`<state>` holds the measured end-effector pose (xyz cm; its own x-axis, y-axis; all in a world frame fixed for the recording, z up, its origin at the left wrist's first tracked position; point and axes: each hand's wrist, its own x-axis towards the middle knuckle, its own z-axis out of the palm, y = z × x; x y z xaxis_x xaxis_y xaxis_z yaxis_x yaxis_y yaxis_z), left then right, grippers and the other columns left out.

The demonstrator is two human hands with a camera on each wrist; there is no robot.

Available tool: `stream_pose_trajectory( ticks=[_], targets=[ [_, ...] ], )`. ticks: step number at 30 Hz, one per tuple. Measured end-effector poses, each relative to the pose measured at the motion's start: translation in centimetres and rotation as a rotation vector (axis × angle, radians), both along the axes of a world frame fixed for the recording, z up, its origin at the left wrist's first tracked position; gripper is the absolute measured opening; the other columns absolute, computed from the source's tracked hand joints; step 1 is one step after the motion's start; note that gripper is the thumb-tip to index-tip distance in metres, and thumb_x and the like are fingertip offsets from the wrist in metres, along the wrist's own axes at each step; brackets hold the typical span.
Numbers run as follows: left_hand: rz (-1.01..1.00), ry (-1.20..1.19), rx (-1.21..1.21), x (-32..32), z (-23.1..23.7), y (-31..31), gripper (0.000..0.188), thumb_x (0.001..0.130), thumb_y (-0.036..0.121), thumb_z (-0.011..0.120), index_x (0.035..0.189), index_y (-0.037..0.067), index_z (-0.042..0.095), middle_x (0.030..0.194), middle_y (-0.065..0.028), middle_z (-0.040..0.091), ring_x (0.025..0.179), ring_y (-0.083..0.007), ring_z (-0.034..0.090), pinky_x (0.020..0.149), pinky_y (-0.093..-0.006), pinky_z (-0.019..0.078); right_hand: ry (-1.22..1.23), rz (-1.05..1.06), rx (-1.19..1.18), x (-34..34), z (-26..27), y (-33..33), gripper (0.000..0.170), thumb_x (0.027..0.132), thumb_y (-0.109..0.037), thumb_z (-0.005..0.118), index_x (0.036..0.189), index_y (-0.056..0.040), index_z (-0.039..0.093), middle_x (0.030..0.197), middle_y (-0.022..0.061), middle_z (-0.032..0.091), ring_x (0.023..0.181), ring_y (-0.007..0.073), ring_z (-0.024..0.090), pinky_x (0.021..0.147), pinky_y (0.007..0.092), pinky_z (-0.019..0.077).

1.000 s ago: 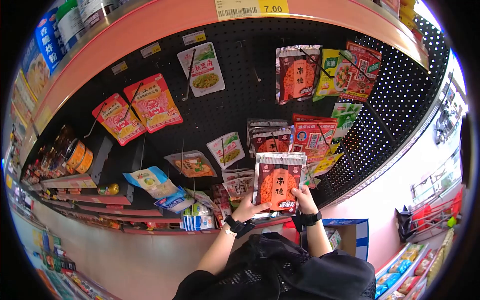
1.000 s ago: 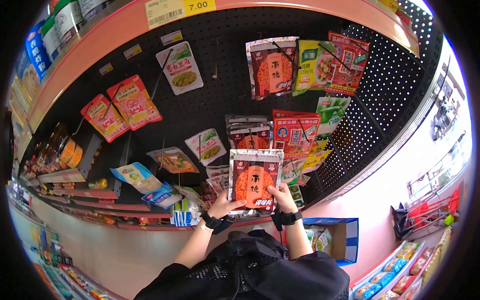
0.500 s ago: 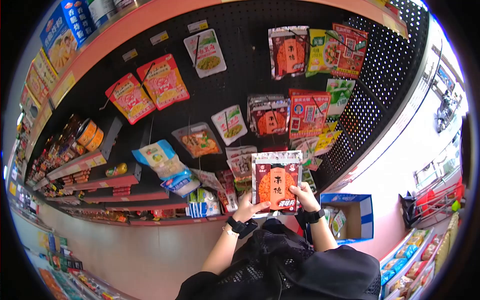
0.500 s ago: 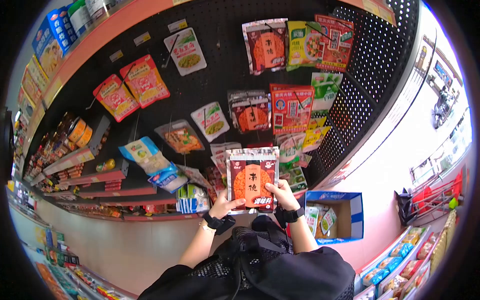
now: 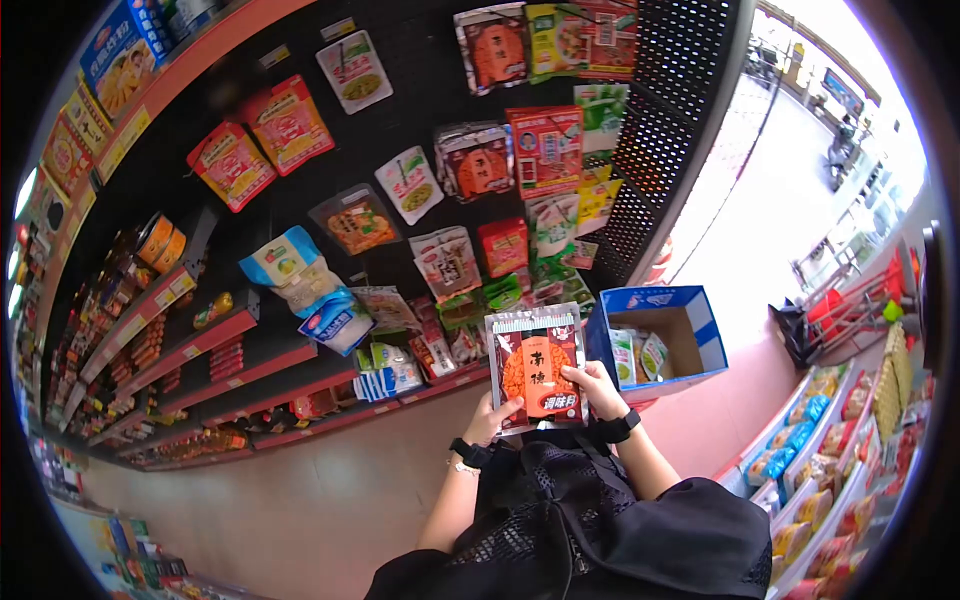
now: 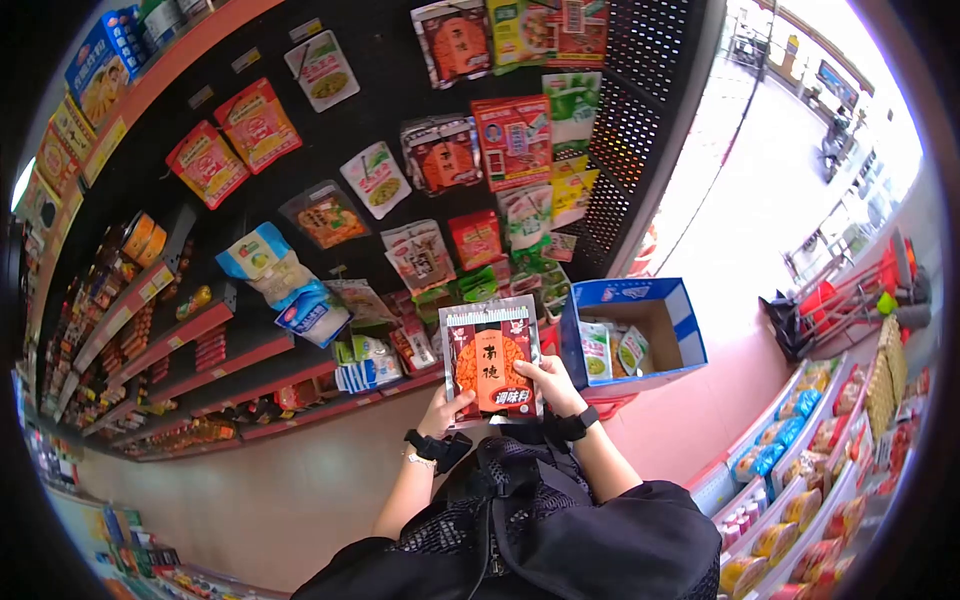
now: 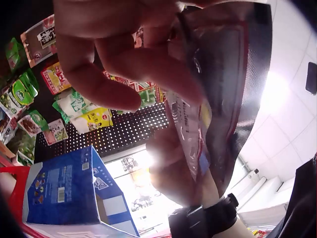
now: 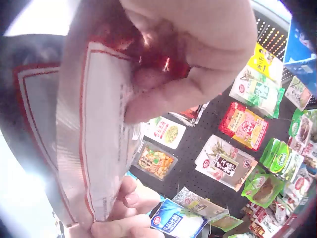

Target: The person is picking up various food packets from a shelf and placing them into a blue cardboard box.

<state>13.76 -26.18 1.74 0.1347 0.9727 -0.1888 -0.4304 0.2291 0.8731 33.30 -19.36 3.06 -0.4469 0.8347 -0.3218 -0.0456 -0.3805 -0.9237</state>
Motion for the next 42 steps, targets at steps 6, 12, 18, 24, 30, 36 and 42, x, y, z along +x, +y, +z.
stream_pose_trajectory(
  ticks=[6,12,18,24,30,36,42],
  targets=[
    [-0.227,-0.099,-0.088,6.9,-0.1,-7.0,0.044,0.077,0.025,0.054,0.108,-0.004,0.041,0.102,-0.0099,0.051,0.089,-0.0146,0.051,0.079,-0.0275,0.0397,0.17,-0.198,0.018,7.0,2.0,-9.7,0.015,0.078,-0.014,0.051,0.074,-0.0006,0.058,0.067,-0.0008,0.057,0.056,0.0035,0.051,0.052,0.0175,0.0408],
    [-0.32,-0.018,-0.037,7.1,0.3,-7.0,0.046,0.075,0.023,0.057,0.109,-0.004,0.04,0.104,-0.0109,0.05,0.093,-0.017,0.049,0.082,-0.0286,0.0381,0.133,-0.24,0.008,7.8,-0.3,-11.6,0.018,0.078,-0.015,0.051,0.076,0.0013,0.058,0.069,0.0026,0.059,0.057,0.0054,0.053,0.053,0.0178,0.0424],
    [-0.547,-0.081,-0.17,17.6,-2.9,-3.6,0.044,0.076,0.022,0.056,0.108,-0.004,0.042,0.101,-0.0113,0.052,0.09,-0.0166,0.052,0.08,-0.0279,0.0399,0.126,-0.429,-0.137,18.2,-2.2,-11.4,0.016,0.077,-0.014,0.053,0.072,0.0012,0.057,0.065,0.0024,0.057,0.053,0.0062,0.051,0.048,0.018,0.0402],
    [-0.53,-0.102,-0.403,27.3,-4.3,-6.1,0.035,0.076,0.021,0.057,0.098,-0.005,0.049,0.088,-0.0097,0.057,0.074,-0.0152,0.057,0.065,-0.0253,0.0456,0.081,-0.536,-0.283,27.2,-2.5,-14.4,0.021,0.076,-0.015,0.051,0.08,0.0051,0.055,0.073,0.0092,0.059,0.059,0.0114,0.057,0.055,0.0216,0.0468],
    [-0.55,-0.108,-0.522,31.7,-5.7,-6.5,0.031,0.077,0.02,0.055,0.096,-0.003,0.051,0.086,-0.0095,0.059,0.072,-0.0143,0.058,0.065,-0.0249,0.0462,0.126,-0.534,-0.412,32.3,-6.1,-15.1,0.023,0.079,-0.016,0.048,0.084,0.0054,0.053,0.076,0.0091,0.059,0.059,0.0111,0.057,0.054,0.0219,0.048],
    [-0.545,0.004,-0.486,33.1,-8.6,-5.3,0.029,0.077,0.019,0.054,0.096,-0.003,0.051,0.088,-0.0089,0.058,0.072,-0.0134,0.057,0.065,-0.0243,0.0455,-0.074,-0.317,-0.332,35.1,-6.5,-14.6,0.022,0.08,-0.017,0.046,0.087,0.0023,0.052,0.069,0.0015,0.054,0.056,0.0062,0.053,0.044,0.018,0.0429],
    [-0.464,-0.025,-0.464,29.9,-8.2,-2.7,0.03,0.078,0.018,0.054,0.097,-0.004,0.051,0.092,-0.0107,0.057,0.078,-0.016,0.057,0.07,-0.026,0.0454,-0.074,-0.29,-0.338,31.2,-7.6,-12.1,0.026,0.08,-0.015,0.047,0.1,0.0013,0.048,0.082,0.0026,0.055,0.065,0.0074,0.055,0.053,0.0209,0.046]
  ],
)
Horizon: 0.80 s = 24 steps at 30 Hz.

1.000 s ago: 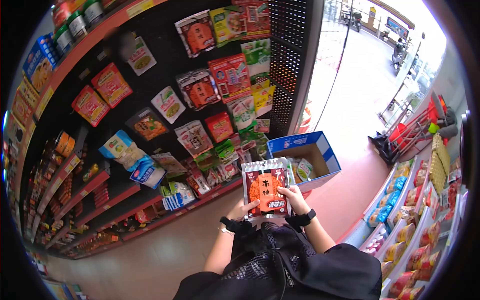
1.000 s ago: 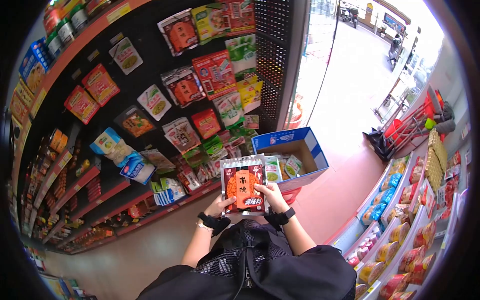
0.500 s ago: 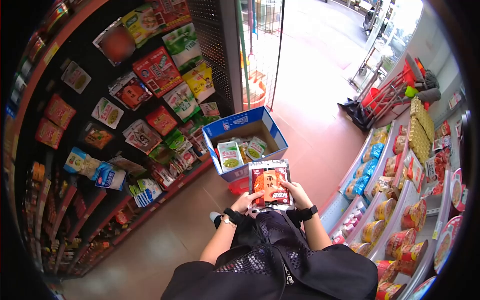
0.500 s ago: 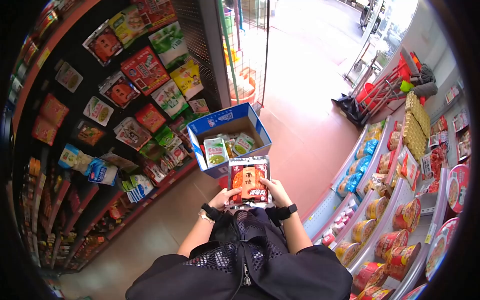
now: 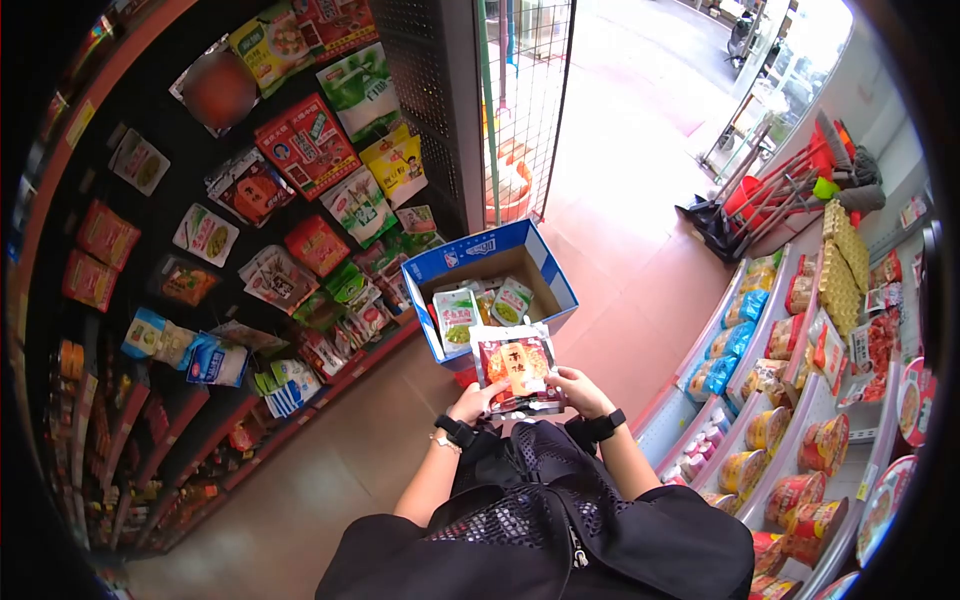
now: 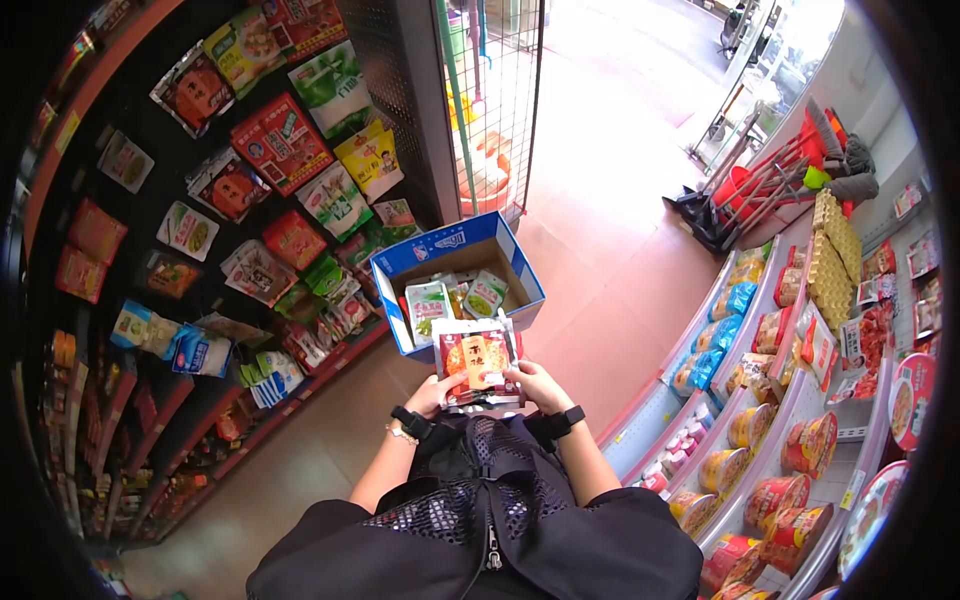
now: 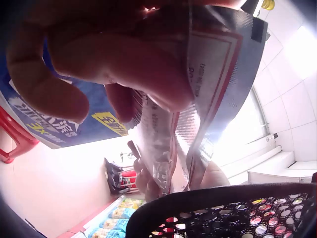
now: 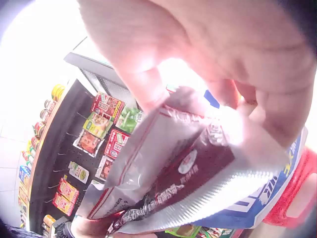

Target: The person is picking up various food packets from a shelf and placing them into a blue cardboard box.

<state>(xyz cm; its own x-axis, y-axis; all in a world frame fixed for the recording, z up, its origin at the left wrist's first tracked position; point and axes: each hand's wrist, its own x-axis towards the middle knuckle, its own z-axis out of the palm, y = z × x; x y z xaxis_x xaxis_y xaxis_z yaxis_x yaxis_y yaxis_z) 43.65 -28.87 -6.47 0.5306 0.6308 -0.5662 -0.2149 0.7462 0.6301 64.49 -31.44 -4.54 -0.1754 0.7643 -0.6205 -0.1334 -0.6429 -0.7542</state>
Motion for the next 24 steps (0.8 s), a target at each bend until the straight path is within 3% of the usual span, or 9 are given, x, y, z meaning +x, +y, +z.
stream_pose_trajectory(
  ticks=[1,5,10,13,16,20,22,24],
  targets=[
    [-0.018,0.023,0.002,-1.2,0.0,0.7,0.031,0.078,0.019,0.054,0.098,-0.004,0.051,0.092,-0.0103,0.057,0.078,-0.016,0.057,0.07,-0.0258,0.0455,-0.027,0.018,0.001,-1.2,0.6,0.7,0.027,0.08,-0.015,0.047,0.101,0.0013,0.047,0.083,0.0023,0.055,0.067,0.0075,0.054,0.057,0.0221,0.0458],
    [0.008,0.071,0.046,-5.9,0.4,3.9,0.032,0.077,0.021,0.056,0.098,-0.003,0.052,0.088,-0.009,0.058,0.07,-0.0133,0.057,0.06,-0.024,0.0458,-0.068,0.068,-0.036,-6.7,3.1,4.4,0.026,0.081,-0.017,0.047,0.099,0.0017,0.049,0.081,0.0024,0.055,0.066,0.0067,0.052,0.054,0.0204,0.0432],
    [-0.042,0.102,0.065,-11.1,0.9,6.8,0.029,0.078,0.02,0.053,0.095,-0.004,0.053,0.085,-0.0087,0.059,0.071,-0.0128,0.057,0.065,-0.0238,0.0454,-0.157,0.141,-0.015,-11.0,0.7,6.8,0.025,0.081,-0.016,0.047,0.096,0.003,0.05,0.079,0.0037,0.056,0.065,0.0073,0.053,0.056,0.0206,0.044],
    [-0.133,0.174,0.1,-11.3,1.5,6.6,0.03,0.076,0.02,0.053,0.093,-0.004,0.053,0.084,-0.0083,0.059,0.069,-0.0123,0.057,0.063,-0.0239,0.0445,-0.04,0.013,0.005,-11.1,-0.6,6.3,0.023,0.08,-0.011,0.049,0.097,0.0036,0.049,0.08,0.004,0.055,0.063,0.008,0.053,0.055,0.0199,0.0433],
    [-0.067,0.158,0.176,-11.0,2.0,6.1,0.028,0.076,0.019,0.052,0.094,-0.003,0.053,0.084,-0.0083,0.059,0.073,-0.0126,0.056,0.066,-0.0246,0.0439,-0.059,0.051,0.048,-10.9,0.0,6.9,0.021,0.079,-0.011,0.05,0.095,0.0034,0.049,0.079,0.0041,0.055,0.062,0.0078,0.052,0.054,0.0192,0.0429],
    [0.03,0.106,0.284,-10.4,1.4,6.8,0.034,0.076,0.016,0.052,0.104,-0.002,0.047,0.098,-0.0093,0.055,0.083,-0.0142,0.054,0.072,-0.0265,0.0429,-0.189,0.078,0.049,-10.1,1.3,9.6,0.015,0.077,-0.009,0.053,0.088,0.0013,0.049,0.075,0.0049,0.054,0.061,0.0081,0.052,0.051,0.0191,0.0426],
    [0.04,0.126,0.294,-9.5,1.1,7.8,0.035,0.076,0.016,0.05,0.105,-0.002,0.045,0.098,-0.0083,0.054,0.084,-0.0131,0.053,0.07,-0.0256,0.0435,-0.166,0.038,0.063,-9.0,-1.1,11.5,0.017,0.075,-0.008,0.054,0.088,0.0017,0.048,0.074,0.0054,0.054,0.058,0.0084,0.051,0.047,0.0187,0.0407],
    [0.019,0.332,0.206,-7.9,0.4,9.4,0.032,0.077,0.017,0.049,0.104,0.0,0.045,0.094,-0.0054,0.054,0.081,-0.0116,0.052,0.067,-0.0248,0.0438,-0.033,-0.031,-0.043,-6.7,-2.8,13.8,0.019,0.074,-0.008,0.054,0.088,0.0027,0.048,0.073,0.0057,0.053,0.053,0.0082,0.048,0.044,0.0187,0.0375]
  ],
)
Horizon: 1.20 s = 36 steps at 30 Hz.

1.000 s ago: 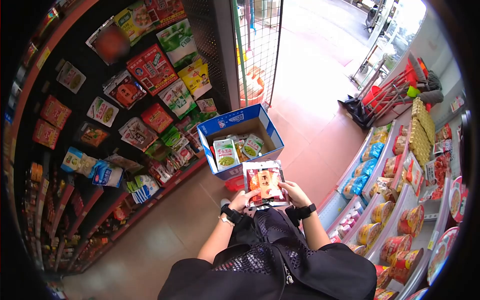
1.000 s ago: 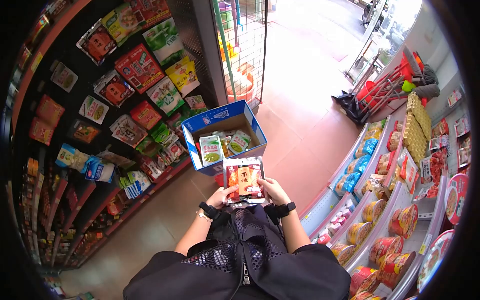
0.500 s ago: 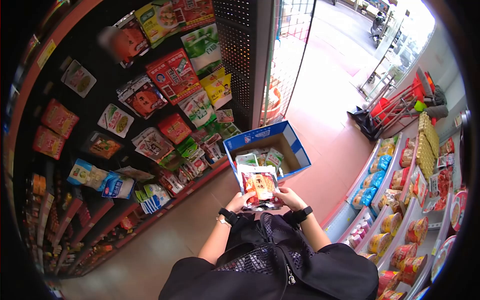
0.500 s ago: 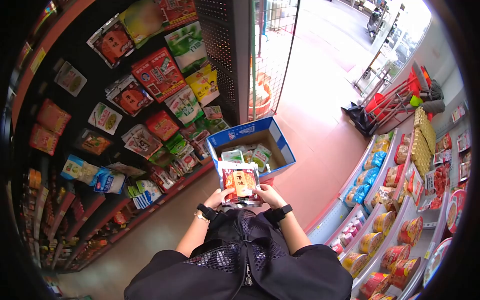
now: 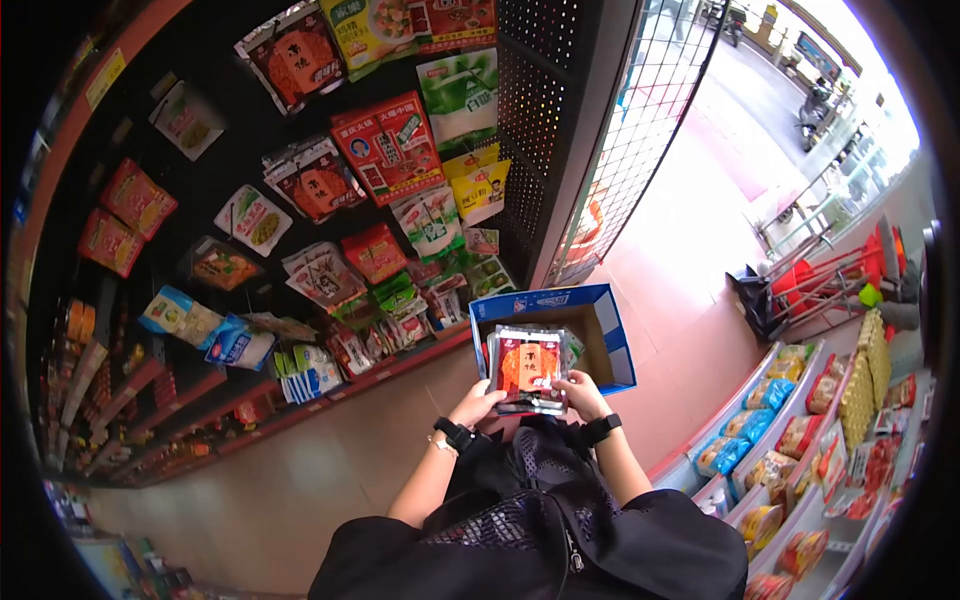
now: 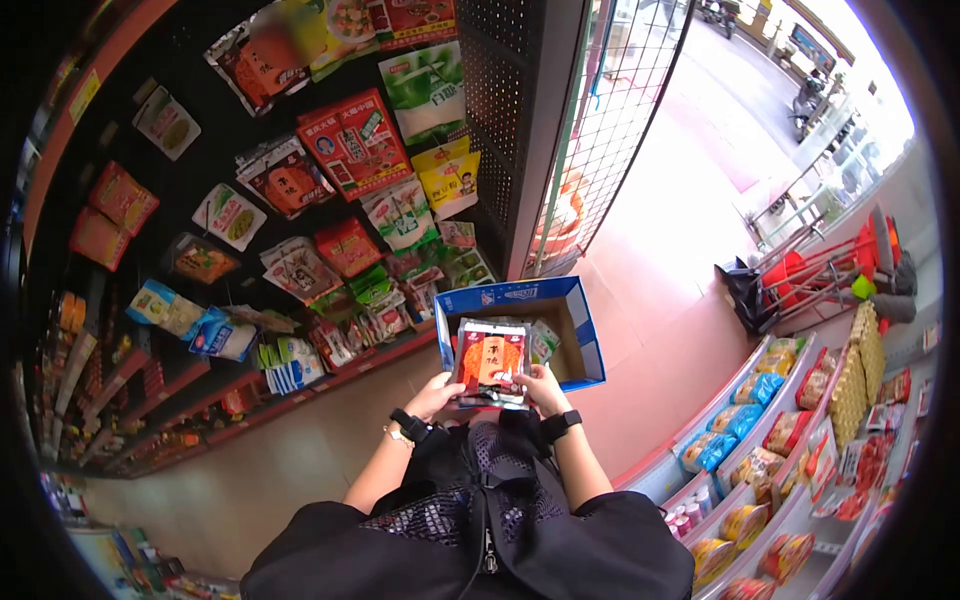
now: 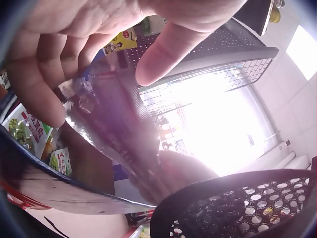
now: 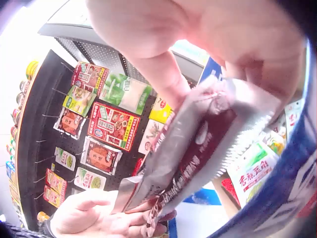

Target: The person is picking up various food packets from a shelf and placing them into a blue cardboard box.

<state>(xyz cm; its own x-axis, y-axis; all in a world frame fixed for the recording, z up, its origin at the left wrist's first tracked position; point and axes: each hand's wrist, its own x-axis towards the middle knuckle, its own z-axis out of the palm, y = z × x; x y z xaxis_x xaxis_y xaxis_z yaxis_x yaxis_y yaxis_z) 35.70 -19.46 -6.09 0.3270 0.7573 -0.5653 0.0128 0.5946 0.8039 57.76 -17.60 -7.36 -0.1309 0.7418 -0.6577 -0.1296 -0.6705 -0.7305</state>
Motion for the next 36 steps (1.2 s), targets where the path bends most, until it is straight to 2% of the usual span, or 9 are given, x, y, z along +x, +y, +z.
stream_pose_trajectory(
  ticks=[9,10,13,16,19,22,23,30,36],
  targets=[
    [0.074,0.132,-0.137,6.4,-1.7,1.5,0.031,0.076,0.026,0.051,0.097,0.004,0.046,0.096,-0.0052,0.049,0.088,-0.0131,0.046,0.067,-0.0274,0.0425,-0.348,0.503,0.051,4.3,-0.2,6.7,0.016,0.07,-0.011,0.055,0.074,0.0038,0.05,0.055,0.0046,0.051,0.038,0.0105,0.045,0.032,0.0234,0.0332],
    [0.058,0.162,-0.163,6.6,-2.1,1.4,0.031,0.076,0.027,0.051,0.096,0.004,0.046,0.095,-0.0054,0.049,0.088,-0.0132,0.046,0.067,-0.0275,0.0425,-0.187,0.406,0.028,3.7,1.1,6.7,0.014,0.071,-0.009,0.054,0.075,0.0037,0.051,0.057,0.0048,0.052,0.041,0.0116,0.047,0.033,0.0242,0.037],
    [0.261,0.074,-0.226,6.6,-2.3,0.6,0.029,0.077,0.026,0.05,0.095,0.005,0.046,0.096,-0.0042,0.048,0.088,-0.0131,0.046,0.068,-0.0296,0.043,-0.197,0.615,-0.046,3.8,-10.9,9.3,0.015,0.07,-0.012,0.06,0.07,0.0027,0.056,0.06,0.0057,0.055,0.045,0.0125,0.05,0.034,0.0244,0.0359],
    [0.472,-0.014,-0.278,6.5,-3.5,0.3,0.027,0.076,0.023,0.051,0.096,0.005,0.046,0.098,-0.0051,0.048,0.089,-0.014,0.046,0.071,-0.0331,0.0422,-0.193,0.621,-0.083,2.1,-9.7,10.4,0.012,0.071,-0.01,0.058,0.068,0.002,0.056,0.058,0.0068,0.052,0.045,0.0141,0.047,0.036,0.0267,0.0378],
    [0.603,-0.115,-0.325,5.7,-4.3,-0.1,0.03,0.075,0.02,0.053,0.1,0.005,0.044,0.104,-0.0082,0.045,0.094,-0.0173,0.044,0.076,-0.0374,0.0401,0.083,0.457,-0.237,1.5,-19.4,11.1,0.008,0.074,-0.003,0.054,0.08,0.0028,0.055,0.069,0.0102,0.057,0.054,0.0185,0.055,0.044,0.0329,0.0475],
    [0.722,-0.24,-0.432,5.5,-4.1,-0.6,0.042,0.074,0.019,0.054,0.11,0.003,0.039,0.125,-0.015,0.026,0.113,-0.0301,0.027,0.086,-0.0422,0.0339,-0.403,0.657,-0.208,0.8,-11.2,10.3,0.022,0.07,-0.015,0.062,0.083,0.0024,0.056,0.068,0.0104,0.057,0.052,0.02,0.054,0.044,0.0355,0.0454],
    [0.721,-0.238,-0.391,5.7,-4.7,-0.9,0.041,0.074,0.02,0.055,0.109,0.005,0.041,0.119,-0.012,0.033,0.111,-0.0291,0.029,0.086,-0.0424,0.0337,-0.49,0.615,-0.221,0.8,-13.6,10.3,0.029,0.068,-0.017,0.063,0.088,0.002,0.055,0.068,0.0093,0.057,0.057,0.0209,0.056,0.045,0.0368,0.0437],
    [0.702,-0.251,-0.304,5.7,-5.1,0.2,0.033,0.076,0.019,0.053,0.105,0.007,0.045,0.111,-0.0091,0.041,0.107,-0.027,0.032,0.082,-0.0391,0.0376,-0.444,0.666,-0.129,0.5,-15.2,12.0,0.03,0.073,-0.021,0.042,0.083,0.0045,0.055,0.068,0.0175,0.056,0.05,0.028,0.054,0.042,0.0383,0.0389],
    [0.676,-0.191,-0.29,6.2,-3.7,-0.2,0.029,0.079,0.019,0.048,0.104,0.006,0.047,0.102,-0.0071,0.048,0.093,-0.0199,0.045,0.077,-0.0362,0.0417,-0.181,0.619,-0.085,1.6,-9.2,11.4,0.029,0.075,-0.02,0.043,0.087,0.0033,0.055,0.072,0.0123,0.057,0.062,0.0204,0.053,0.052,0.03,0.0405]
  ],
)
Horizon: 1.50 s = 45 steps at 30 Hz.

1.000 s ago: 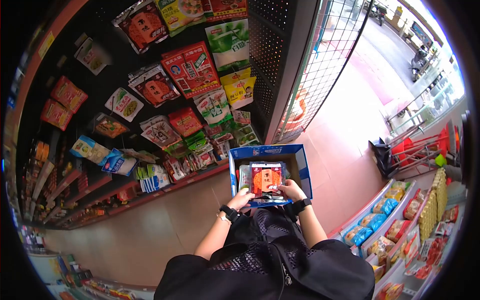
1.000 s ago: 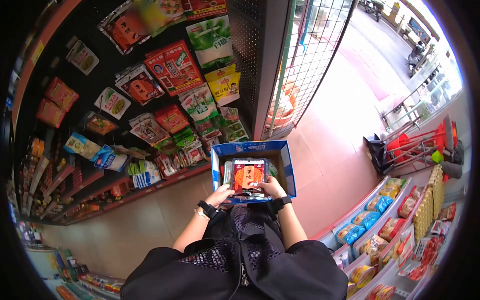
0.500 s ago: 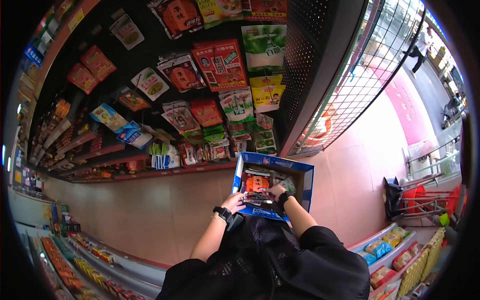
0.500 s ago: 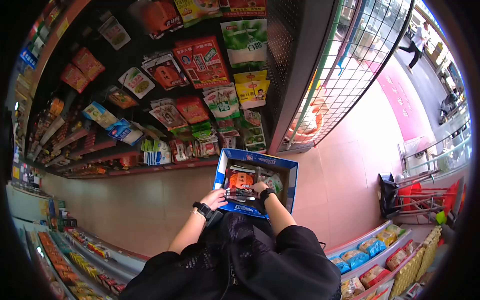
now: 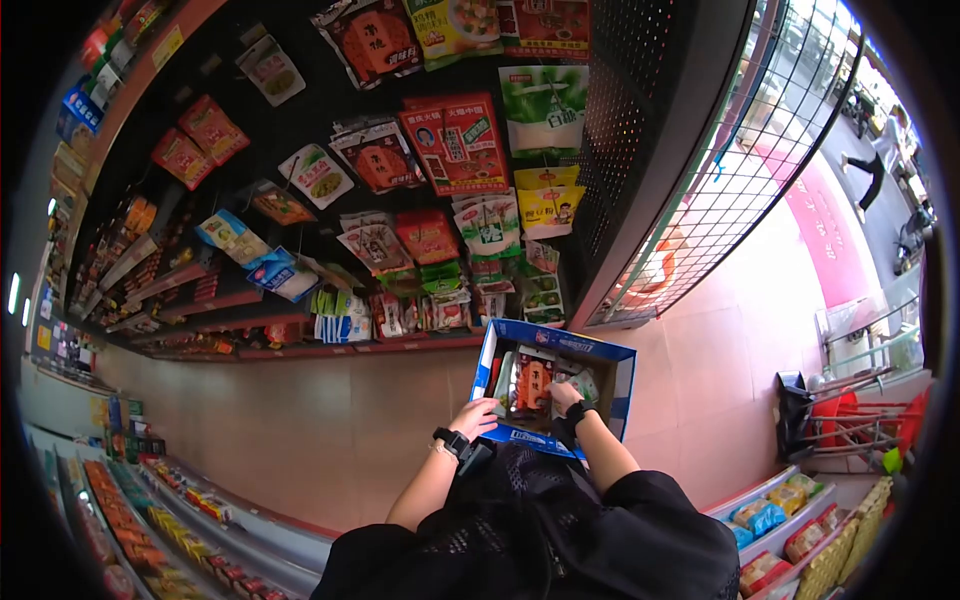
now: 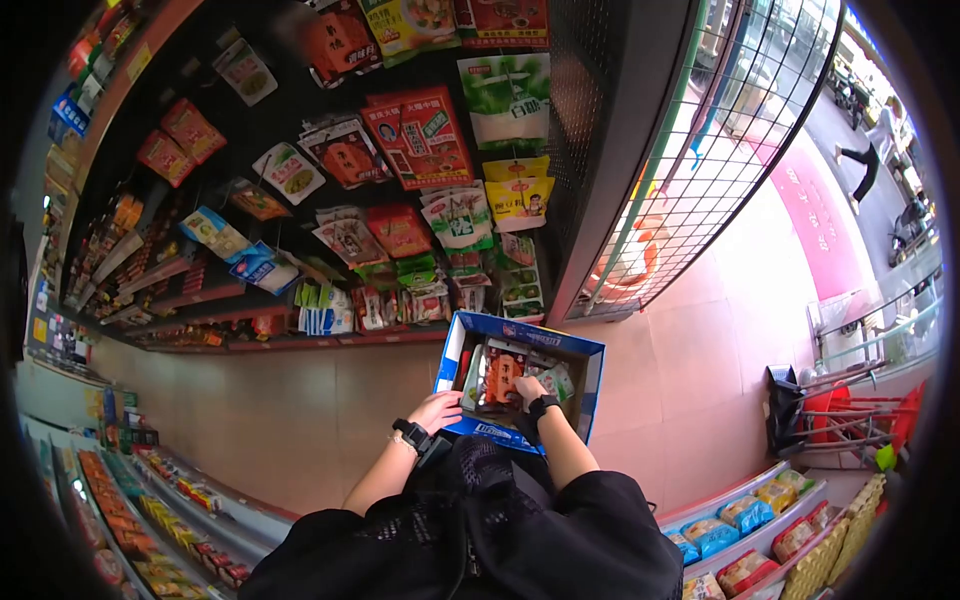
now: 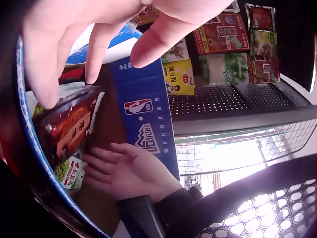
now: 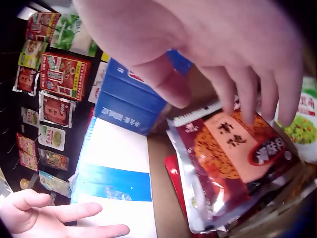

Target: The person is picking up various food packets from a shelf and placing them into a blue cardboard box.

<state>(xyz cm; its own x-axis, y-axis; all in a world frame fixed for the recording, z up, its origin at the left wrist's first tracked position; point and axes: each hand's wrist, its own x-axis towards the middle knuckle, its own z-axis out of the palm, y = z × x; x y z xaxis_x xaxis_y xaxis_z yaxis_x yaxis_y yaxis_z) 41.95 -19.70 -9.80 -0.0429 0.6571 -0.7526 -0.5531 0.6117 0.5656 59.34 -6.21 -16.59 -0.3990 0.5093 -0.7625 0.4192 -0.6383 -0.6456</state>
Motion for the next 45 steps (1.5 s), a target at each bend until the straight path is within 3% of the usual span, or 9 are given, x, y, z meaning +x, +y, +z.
stream_pose_trajectory(
  ticks=[3,7,10,12,20,31,34,43,45],
  targets=[
    [-0.122,0.21,-0.04,0.2,2.0,0.0,0.025,0.079,0.023,0.046,0.1,0.01,0.05,0.1,-0.0042,0.048,0.094,-0.0182,0.045,0.075,-0.0314,0.0408,0.124,-0.032,-0.012,0.1,2.0,-0.5,0.028,0.076,-0.019,0.044,0.089,0.0031,0.056,0.074,0.0099,0.057,0.066,0.0167,0.053,0.056,0.026,0.0412],
    [-0.265,0.368,0.129,-0.8,3.1,0.4,0.025,0.08,0.027,0.044,0.099,0.01,0.05,0.096,-0.0016,0.05,0.089,-0.0136,0.048,0.074,-0.03,0.0399,0.268,0.23,0.213,-0.5,5.0,-1.4,0.025,0.076,-0.014,0.05,0.096,0.0019,0.051,0.076,0.0013,0.054,0.067,0.0087,0.05,0.056,0.0213,0.0408],
    [-0.188,0.441,0.21,-1.9,3.6,0.3,0.024,0.077,0.024,0.05,0.094,0.006,0.051,0.084,-0.0025,0.053,0.077,-0.0121,0.05,0.067,-0.0268,0.0407,0.245,0.622,0.268,-0.6,5.3,-3.1,0.034,0.072,-0.02,0.058,0.099,0.0,0.051,0.076,0.0028,0.055,0.069,0.0105,0.051,0.063,0.0224,0.0412],
    [-0.07,0.627,0.373,-3.2,0.9,0.1,0.021,0.074,0.013,0.053,0.09,0.0,0.05,0.084,-0.0083,0.055,0.081,-0.0159,0.051,0.074,-0.0274,0.0401,0.26,0.926,0.404,-0.5,4.8,-5.2,0.037,0.07,-0.02,0.059,0.101,-0.002,0.05,0.077,0.0048,0.056,0.071,0.0119,0.052,0.067,0.0238,0.0414],
    [-0.079,0.651,0.244,-3.4,-2.0,-3.9,0.032,0.073,0.017,0.054,0.099,-0.001,0.047,0.093,-0.0132,0.052,0.086,-0.0194,0.049,0.075,-0.0284,0.0398,0.187,0.983,0.332,-0.6,4.6,-5.1,0.039,0.067,-0.025,0.064,0.098,-0.0037,0.052,0.083,0.0067,0.056,0.079,0.0139,0.051,0.072,0.0252,0.0397],
    [-0.093,0.492,0.205,-3.4,2.0,-4.7,0.034,0.075,0.013,0.053,0.103,-0.003,0.044,0.091,-0.0112,0.052,0.083,-0.0162,0.05,0.073,-0.0256,0.0395,0.059,0.891,0.409,-1.8,6.4,-6.1,0.037,0.064,-0.025,0.066,0.094,-0.0065,0.054,0.084,0.0084,0.055,0.079,0.0169,0.051,0.071,0.0276,0.0395],
    [-0.223,0.421,0.155,-4.0,0.5,-5.2,0.035,0.075,0.023,0.053,0.102,0.002,0.046,0.088,-0.0072,0.053,0.074,-0.0123,0.049,0.06,-0.0234,0.0399,0.026,0.965,0.424,-1.3,6.9,-6.9,0.034,0.064,-0.025,0.067,0.091,-0.0072,0.056,0.084,0.0084,0.056,0.08,0.0176,0.051,0.072,0.028,0.039],
    [-0.461,0.372,0.174,-13.1,0.0,-6.6,0.027,0.08,0.028,0.046,0.099,0.009,0.05,0.093,-0.0028,0.053,0.08,-0.0106,0.05,0.067,-0.0252,0.0406,-0.14,0.916,0.419,-4.0,6.4,-7.2,0.041,0.055,-0.023,0.07,0.091,-0.0067,0.059,0.09,0.0101,0.058,0.087,0.0213,0.054,0.075,0.0295,0.041],
    [-0.389,0.391,0.201,-15.5,-0.2,-7.1,0.024,0.078,0.028,0.049,0.093,0.009,0.052,0.085,-0.0013,0.055,0.07,-0.009,0.05,0.057,-0.0221,0.04,-0.179,0.815,0.448,-4.4,7.5,-8.4,0.041,0.055,-0.019,0.07,0.092,-0.0055,0.059,0.087,0.01,0.059,0.083,0.0204,0.055,0.073,0.0281,0.0422]
  ],
)
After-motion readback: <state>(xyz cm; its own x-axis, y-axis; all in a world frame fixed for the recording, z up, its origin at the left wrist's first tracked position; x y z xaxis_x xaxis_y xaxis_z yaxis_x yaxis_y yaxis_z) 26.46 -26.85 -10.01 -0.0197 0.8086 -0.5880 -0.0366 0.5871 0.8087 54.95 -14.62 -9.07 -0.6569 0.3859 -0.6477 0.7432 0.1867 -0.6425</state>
